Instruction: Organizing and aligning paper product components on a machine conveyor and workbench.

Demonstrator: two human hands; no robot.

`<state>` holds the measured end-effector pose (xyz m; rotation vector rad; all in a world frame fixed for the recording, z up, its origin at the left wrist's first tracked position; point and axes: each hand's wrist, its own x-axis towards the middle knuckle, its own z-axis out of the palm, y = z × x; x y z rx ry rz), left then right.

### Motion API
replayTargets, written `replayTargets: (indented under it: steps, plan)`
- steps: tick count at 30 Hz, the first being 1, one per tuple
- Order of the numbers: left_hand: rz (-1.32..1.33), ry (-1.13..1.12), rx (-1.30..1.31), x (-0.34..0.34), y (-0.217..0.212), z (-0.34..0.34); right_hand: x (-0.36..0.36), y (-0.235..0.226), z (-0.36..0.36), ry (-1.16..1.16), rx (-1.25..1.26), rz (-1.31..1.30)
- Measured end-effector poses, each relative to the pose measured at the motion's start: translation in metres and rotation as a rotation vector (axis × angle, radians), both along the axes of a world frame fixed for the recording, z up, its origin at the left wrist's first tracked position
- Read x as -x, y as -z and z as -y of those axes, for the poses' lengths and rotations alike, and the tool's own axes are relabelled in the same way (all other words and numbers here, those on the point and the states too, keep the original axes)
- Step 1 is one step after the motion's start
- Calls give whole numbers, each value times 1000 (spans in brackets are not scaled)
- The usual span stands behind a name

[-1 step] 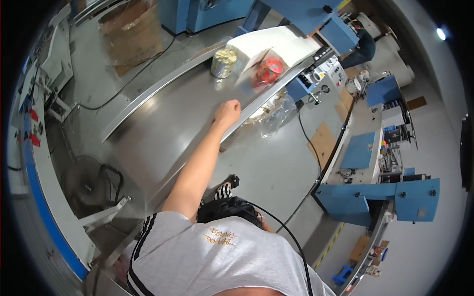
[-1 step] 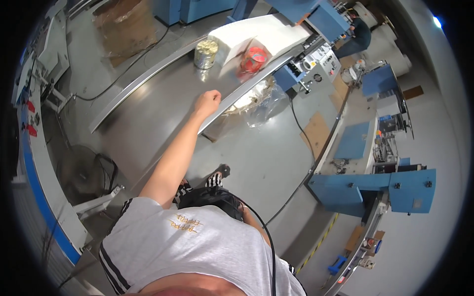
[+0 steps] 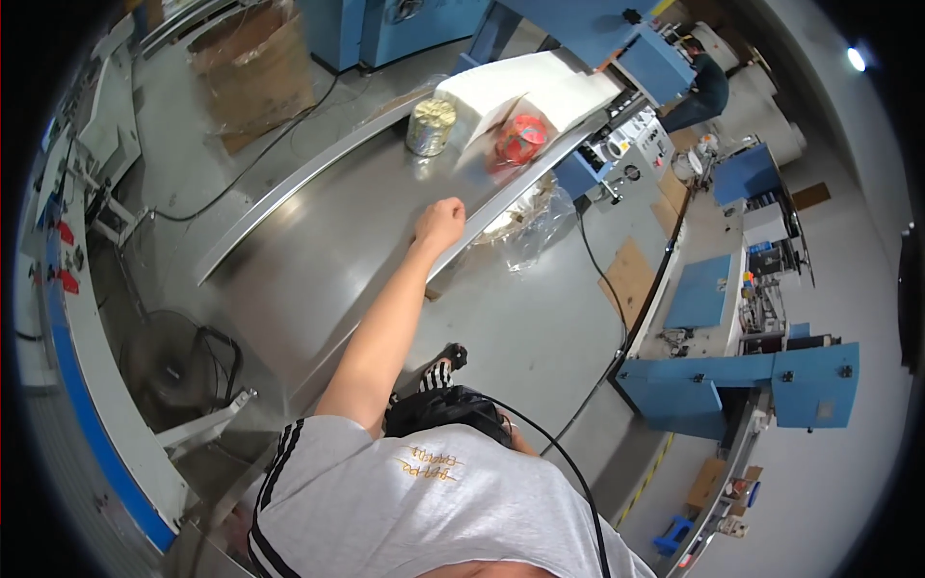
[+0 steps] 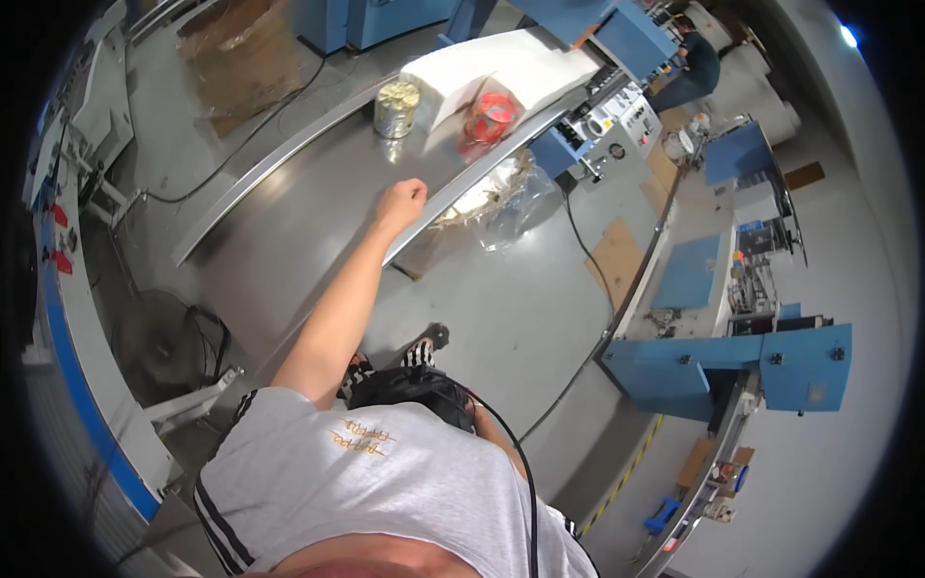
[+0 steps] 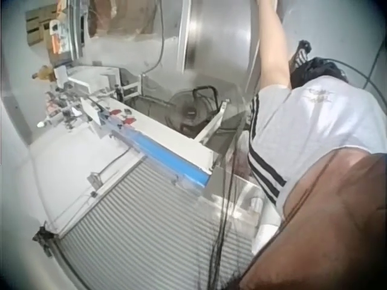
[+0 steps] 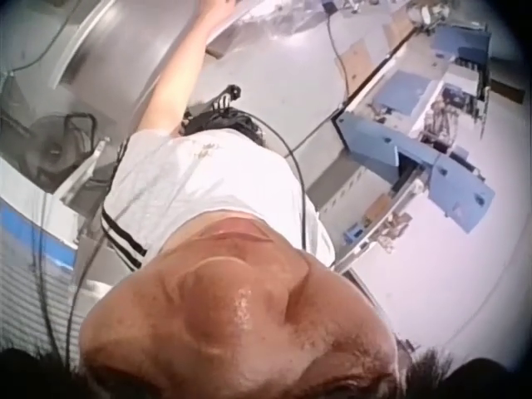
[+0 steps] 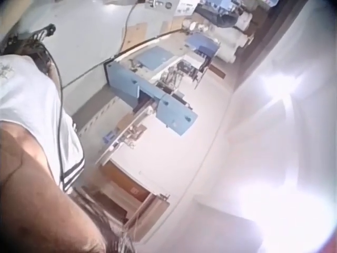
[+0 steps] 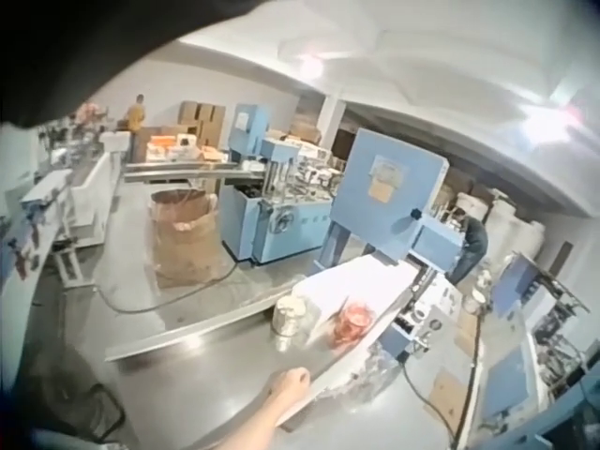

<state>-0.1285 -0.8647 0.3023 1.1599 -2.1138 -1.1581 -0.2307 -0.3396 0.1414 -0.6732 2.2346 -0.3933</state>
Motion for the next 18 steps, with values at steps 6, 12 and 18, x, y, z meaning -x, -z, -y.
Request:
replayTargets:
  steps: [6, 12, 18]
  plan:
    - [25, 16, -15, 1, -1, 2, -15, 21, 7, 68, 74, 42]
    - [23, 19, -9, 3, 6, 4, -33, 43, 18, 98, 128, 100]
    - [4, -9, 20, -2, 2, 4, -52, 58, 29, 136, 176, 143]
